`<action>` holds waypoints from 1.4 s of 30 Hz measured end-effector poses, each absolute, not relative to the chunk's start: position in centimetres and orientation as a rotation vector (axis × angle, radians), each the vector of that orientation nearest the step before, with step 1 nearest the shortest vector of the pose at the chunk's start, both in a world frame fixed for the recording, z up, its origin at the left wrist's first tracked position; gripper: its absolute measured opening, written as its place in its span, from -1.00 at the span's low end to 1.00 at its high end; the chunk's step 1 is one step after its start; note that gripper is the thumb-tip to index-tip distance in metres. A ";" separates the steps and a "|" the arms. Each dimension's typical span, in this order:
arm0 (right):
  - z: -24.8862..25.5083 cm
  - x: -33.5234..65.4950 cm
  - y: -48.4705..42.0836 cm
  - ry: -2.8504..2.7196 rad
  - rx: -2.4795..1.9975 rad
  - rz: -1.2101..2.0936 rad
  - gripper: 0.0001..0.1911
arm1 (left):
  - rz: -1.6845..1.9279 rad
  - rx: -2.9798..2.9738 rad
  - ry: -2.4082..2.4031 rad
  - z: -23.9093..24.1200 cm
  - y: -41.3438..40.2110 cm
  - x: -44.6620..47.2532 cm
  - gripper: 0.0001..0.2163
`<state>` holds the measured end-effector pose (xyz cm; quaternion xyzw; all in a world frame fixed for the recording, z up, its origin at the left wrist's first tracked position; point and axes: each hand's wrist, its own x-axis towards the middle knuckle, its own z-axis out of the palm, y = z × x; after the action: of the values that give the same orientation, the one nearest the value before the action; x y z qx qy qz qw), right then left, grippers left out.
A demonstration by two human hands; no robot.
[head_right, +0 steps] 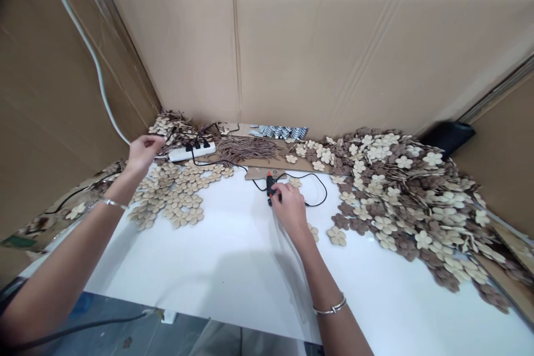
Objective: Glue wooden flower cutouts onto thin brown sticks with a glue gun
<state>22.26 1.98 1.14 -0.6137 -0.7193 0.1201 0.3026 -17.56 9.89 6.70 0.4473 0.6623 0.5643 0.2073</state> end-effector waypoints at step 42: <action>0.0 22.7 2.6 -1.902 -1.550 1.038 -0.59 | 0.777 2.035 1.340 -3.1 3.4 -2.7 -0.68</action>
<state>22.75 2.62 0.00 -0.5654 -0.6936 0.3787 0.2363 -2.72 3.45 -3.13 0.7620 0.5017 0.2910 0.2880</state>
